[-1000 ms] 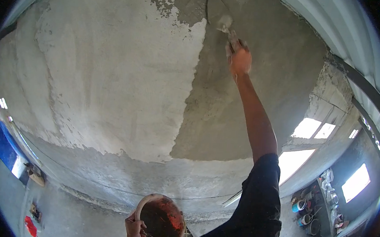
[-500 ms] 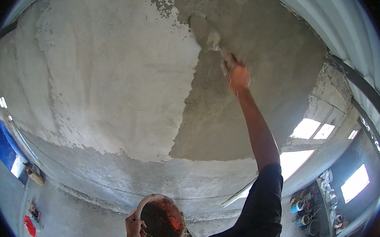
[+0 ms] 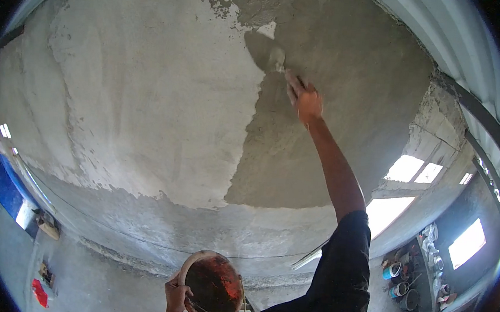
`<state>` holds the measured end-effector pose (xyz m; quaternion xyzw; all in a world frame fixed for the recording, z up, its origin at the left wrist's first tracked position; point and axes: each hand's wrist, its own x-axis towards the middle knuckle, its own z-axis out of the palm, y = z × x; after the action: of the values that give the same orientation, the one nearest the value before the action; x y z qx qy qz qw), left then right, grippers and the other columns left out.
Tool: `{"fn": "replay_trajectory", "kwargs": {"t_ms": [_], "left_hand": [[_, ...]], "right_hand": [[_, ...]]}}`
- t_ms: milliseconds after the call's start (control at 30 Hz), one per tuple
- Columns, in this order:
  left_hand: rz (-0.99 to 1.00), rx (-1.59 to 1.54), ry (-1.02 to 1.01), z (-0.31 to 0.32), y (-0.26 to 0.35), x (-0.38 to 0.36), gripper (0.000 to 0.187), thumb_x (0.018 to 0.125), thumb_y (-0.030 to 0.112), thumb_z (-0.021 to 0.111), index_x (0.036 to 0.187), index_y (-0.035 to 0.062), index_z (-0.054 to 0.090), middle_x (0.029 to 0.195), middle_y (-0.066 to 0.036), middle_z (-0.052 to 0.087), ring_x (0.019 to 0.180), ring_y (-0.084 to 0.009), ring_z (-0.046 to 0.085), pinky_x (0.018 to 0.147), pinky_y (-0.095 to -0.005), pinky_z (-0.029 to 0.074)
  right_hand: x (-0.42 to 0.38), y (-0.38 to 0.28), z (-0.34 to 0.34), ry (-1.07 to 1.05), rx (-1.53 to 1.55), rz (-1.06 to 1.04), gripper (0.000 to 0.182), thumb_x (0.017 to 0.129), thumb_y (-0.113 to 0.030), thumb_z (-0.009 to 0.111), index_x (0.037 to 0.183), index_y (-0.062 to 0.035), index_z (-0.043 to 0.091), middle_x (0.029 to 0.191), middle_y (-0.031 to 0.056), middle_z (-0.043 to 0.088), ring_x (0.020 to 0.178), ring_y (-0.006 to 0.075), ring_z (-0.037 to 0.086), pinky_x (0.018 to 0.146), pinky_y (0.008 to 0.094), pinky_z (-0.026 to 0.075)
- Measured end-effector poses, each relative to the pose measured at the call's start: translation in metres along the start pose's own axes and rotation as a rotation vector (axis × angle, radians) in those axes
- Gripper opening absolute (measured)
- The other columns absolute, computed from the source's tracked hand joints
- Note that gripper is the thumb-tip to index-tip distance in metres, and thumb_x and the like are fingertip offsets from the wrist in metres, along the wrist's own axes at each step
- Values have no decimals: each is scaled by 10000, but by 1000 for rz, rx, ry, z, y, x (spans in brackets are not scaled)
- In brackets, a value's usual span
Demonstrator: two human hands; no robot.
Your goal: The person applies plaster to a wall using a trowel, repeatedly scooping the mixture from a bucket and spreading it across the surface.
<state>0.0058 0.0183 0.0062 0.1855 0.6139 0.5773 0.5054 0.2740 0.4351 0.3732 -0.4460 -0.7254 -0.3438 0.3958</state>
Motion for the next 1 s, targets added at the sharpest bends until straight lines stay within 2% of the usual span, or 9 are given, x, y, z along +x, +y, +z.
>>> {"fn": "replay_trajectory", "kwargs": {"t_ms": [33, 67, 333, 567, 633, 700, 767, 867, 1000], "left_hand": [[33, -37, -16, 1, -2, 2, 546, 558, -123, 484, 1076, -51, 641, 761, -81, 656, 509, -128, 557, 384, -238, 423], [68, -75, -30, 1, -2, 3, 559, 574, -130, 480, 1102, -35, 636, 712, -68, 650, 443, -103, 524, 359, -221, 396], [52, 18, -18, 1, 4, 1, 541, 564, -111, 476, 1078, -62, 639, 795, -98, 664, 522, -147, 577, 400, -257, 444], [5, 24, 31, 7, 18, -8, 500, 566, -105, 484, 1033, -62, 655, 712, -96, 646, 478, -142, 556, 382, -265, 430], [23, 9, 18, 5, 11, -5, 499, 563, -108, 484, 1030, -63, 655, 710, -95, 645, 469, -142, 549, 380, -264, 428], [39, -11, 5, 2, 2, -1, 498, 560, -111, 485, 1027, -65, 655, 708, -94, 643, 459, -142, 542, 378, -264, 425], [25, -2, -6, -2, -4, 2, 501, 557, -111, 490, 1025, -56, 659, 697, -92, 639, 449, -140, 536, 372, -261, 413], [9, -9, 21, 2, 4, -3, 553, 561, -115, 495, 1083, -25, 653, 630, -70, 621, 387, -109, 504, 341, -237, 381], [78, -81, -4, 3, 0, 1, 553, 562, -116, 493, 1084, -26, 651, 617, -68, 617, 371, -111, 494, 335, -231, 373]], "right_hand": [[-5, -3, 0, -12, 107, -5, 488, 852, -45, 581, 1304, -213, 507, 1187, 100, 600, 968, 267, 613, 836, 358, 536], [-2, -6, 1, -9, 112, -7, 488, 852, -45, 581, 1304, -213, 507, 1187, 100, 600, 968, 267, 613, 836, 358, 536], [48, -26, -5, 346, 153, -6, 471, 853, -94, 614, 1298, -212, 514, 1008, 127, 629, 873, 291, 619, 735, 376, 532], [52, -38, 13, 302, 172, 36, 445, 862, -130, 605, 1295, -182, 513, 1035, 185, 613, 881, 368, 597, 744, 420, 515], [21, -40, 16, 26, 128, 111, 486, 918, -190, 531, 1383, -220, 394, 1050, 221, 580, 910, 365, 590, 775, 430, 510], [-15, -47, 21, 51, 191, 104, 419, 886, -129, 563, 1300, -148, 503, 1073, 227, 596, 906, 397, 586, 773, 441, 497], [-50, -59, 9, -49, 190, 157, 420, 873, -89, 577, 1286, -140, 520, 1073, 229, 598, 912, 380, 593, 769, 418, 501], [-84, -61, 5, -8, 352, 74, 417, 856, -38, 592, 1264, -104, 538, 1045, 222, 609, 892, 354, 603, 756, 388, 505], [-58, -62, 2, 68, 388, 118, 407, 842, -14, 607, 1243, -59, 548, 1019, 205, 618, 872, 335, 607, 737, 371, 507]]}}
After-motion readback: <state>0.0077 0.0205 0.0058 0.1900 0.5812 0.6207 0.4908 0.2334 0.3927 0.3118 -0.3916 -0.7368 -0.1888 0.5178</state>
